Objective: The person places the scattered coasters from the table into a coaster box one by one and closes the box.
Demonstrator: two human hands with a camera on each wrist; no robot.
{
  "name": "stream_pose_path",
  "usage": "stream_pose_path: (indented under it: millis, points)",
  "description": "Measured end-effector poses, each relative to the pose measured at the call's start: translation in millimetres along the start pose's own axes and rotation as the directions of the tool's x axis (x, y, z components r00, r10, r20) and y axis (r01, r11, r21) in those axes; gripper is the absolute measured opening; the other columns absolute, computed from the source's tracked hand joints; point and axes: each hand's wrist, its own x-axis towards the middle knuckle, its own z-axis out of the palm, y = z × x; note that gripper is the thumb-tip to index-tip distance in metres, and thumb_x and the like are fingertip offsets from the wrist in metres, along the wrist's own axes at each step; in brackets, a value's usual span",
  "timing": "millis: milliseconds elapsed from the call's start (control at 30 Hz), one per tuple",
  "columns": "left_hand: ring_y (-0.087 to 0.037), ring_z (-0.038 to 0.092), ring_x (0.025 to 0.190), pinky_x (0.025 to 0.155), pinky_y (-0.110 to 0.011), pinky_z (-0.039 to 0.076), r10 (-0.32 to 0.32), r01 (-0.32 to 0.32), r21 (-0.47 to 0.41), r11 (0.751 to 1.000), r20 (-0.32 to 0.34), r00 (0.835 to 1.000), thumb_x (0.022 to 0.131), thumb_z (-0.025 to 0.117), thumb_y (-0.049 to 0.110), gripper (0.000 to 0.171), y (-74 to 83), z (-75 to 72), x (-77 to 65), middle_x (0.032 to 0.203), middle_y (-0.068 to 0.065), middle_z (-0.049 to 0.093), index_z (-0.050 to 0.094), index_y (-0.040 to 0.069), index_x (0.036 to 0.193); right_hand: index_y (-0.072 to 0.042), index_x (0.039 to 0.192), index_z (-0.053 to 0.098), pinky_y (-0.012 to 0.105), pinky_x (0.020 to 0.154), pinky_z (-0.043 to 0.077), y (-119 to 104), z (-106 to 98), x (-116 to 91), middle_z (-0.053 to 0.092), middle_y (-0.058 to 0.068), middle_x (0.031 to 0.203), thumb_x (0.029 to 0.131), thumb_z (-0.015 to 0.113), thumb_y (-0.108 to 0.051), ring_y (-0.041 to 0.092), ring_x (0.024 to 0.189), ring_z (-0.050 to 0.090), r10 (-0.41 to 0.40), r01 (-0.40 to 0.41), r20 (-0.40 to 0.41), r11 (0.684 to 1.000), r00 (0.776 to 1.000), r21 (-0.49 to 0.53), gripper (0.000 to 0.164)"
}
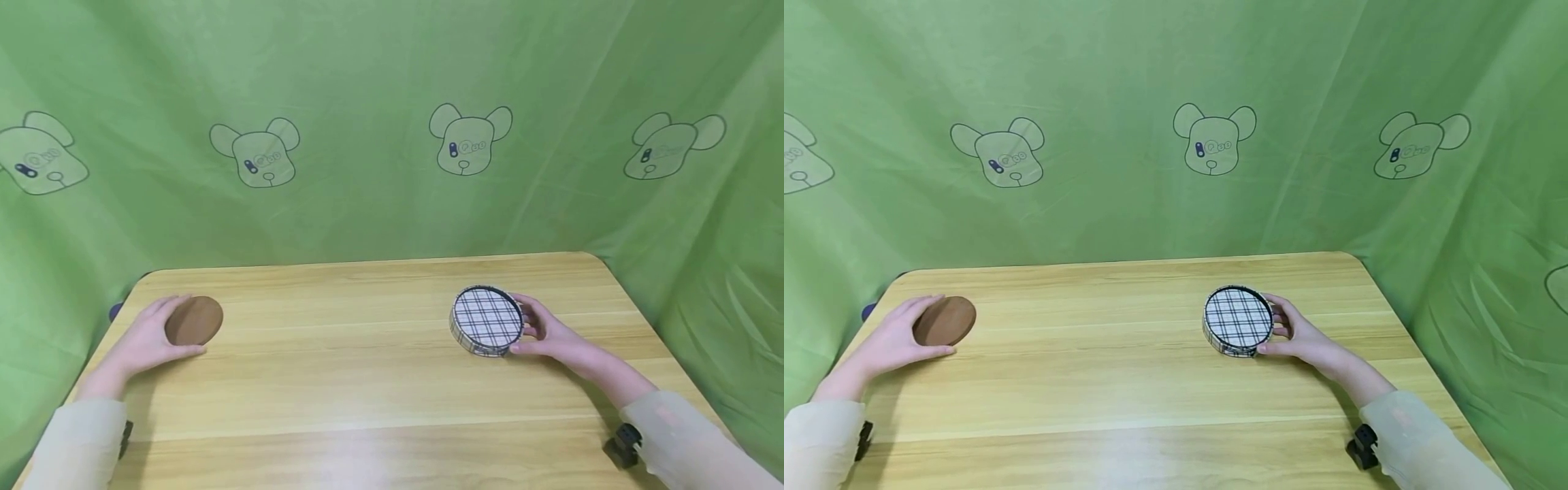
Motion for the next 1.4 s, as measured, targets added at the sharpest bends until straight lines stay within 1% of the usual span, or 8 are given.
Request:
stream_pose_path:
  millis: [233,500,667,867,1067,1267,1400]
  points:
    - [-0.059,0.044,0.134,0.104,-0.077,0.041,-0.019,0.019,-0.003,1.000,0.045,0.999,0.074,0.096,0.039,0.109,-0.6,1.2,1.5,0.150,-0.039,0.045,0.041,-0.006,0.156,0.004,0.166,0.010,0.013,0.099,0.051,1.4,0.2,0.5,0.034,0.040,0.153,0.088,0.080,-0.002,-0.002,0.114,0.060,-0.009,0.009,0.002,1.000,1.000,-0.001,0.105]
    - [-0.061,0.043,0.133,0.106,-0.077,0.040,-0.044,0.043,0.021,0.999,0.064,0.997,0.076,0.094,0.040,0.108,1.0,0.4,1.3,0.147,-0.043,0.045,0.041,-0.012,0.154,0.003,0.166,0.011,0.014,0.099,0.052,1.2,0.4,-1.1,0.035,0.038,0.154,0.088,0.080,-0.003,0.000,0.114,0.060,-0.002,0.002,0.001,1.000,1.000,-0.009,0.104]
    - [-0.062,0.044,0.132,0.106,-0.077,0.041,-0.043,0.041,0.033,0.999,0.062,0.997,0.075,0.094,0.041,0.108,1.3,1.1,1.9,0.145,-0.044,0.047,0.042,-0.015,0.151,0.002,0.167,0.010,0.013,0.099,0.051,2.7,-0.3,-1.3,0.035,0.038,0.154,0.088,0.080,-0.003,-0.001,0.115,0.060,0.001,-0.001,0.001,1.000,1.000,-0.007,0.105]
    - [-0.061,0.046,0.129,0.106,-0.075,0.041,-0.037,0.036,0.027,0.999,0.051,0.998,0.073,0.095,0.040,0.107,-0.8,2.3,3.1,0.141,-0.043,0.049,0.044,-0.018,0.147,0.002,0.167,0.011,0.014,0.099,0.051,4.1,-1.0,-1.1,0.035,0.038,0.154,0.088,0.080,-0.003,-0.001,0.115,0.060,-0.003,0.003,-0.001,1.000,1.000,-0.010,0.105]
    - [-0.060,0.047,0.127,0.105,-0.074,0.042,-0.026,0.024,0.048,0.999,0.048,0.999,0.073,0.095,0.041,0.105,0.4,1.5,3.8,0.140,-0.043,0.051,0.046,-0.019,0.145,0.002,0.167,0.011,0.013,0.099,0.051,3.8,-0.7,-0.9,0.035,0.037,0.154,0.089,0.079,-0.002,-0.002,0.115,0.060,-0.002,0.002,-0.001,1.000,1.000,-0.007,0.104]
    - [-0.059,0.047,0.127,0.104,-0.075,0.044,-0.034,0.030,0.072,0.997,0.057,0.998,0.074,0.094,0.043,0.106,2.0,-1.5,4.1,0.140,-0.042,0.051,0.046,-0.019,0.145,0.001,0.167,0.011,0.014,0.098,0.053,1.5,0.0,-0.5,0.034,0.037,0.155,0.090,0.079,-0.003,-0.003,0.116,0.059,-0.004,0.004,0.006,1.000,1.000,0.000,0.103]
    - [-0.058,0.047,0.128,0.105,-0.075,0.044,-0.037,0.031,0.093,0.995,0.063,0.997,0.074,0.094,0.045,0.108,3.8,-2.1,4.7,0.141,-0.042,0.050,0.045,-0.018,0.147,0.002,0.167,0.011,0.014,0.099,0.053,0.9,-0.4,1.0,0.034,0.037,0.154,0.089,0.079,-0.002,-0.002,0.115,0.060,-0.009,0.009,0.004,1.000,1.000,0.003,0.104]
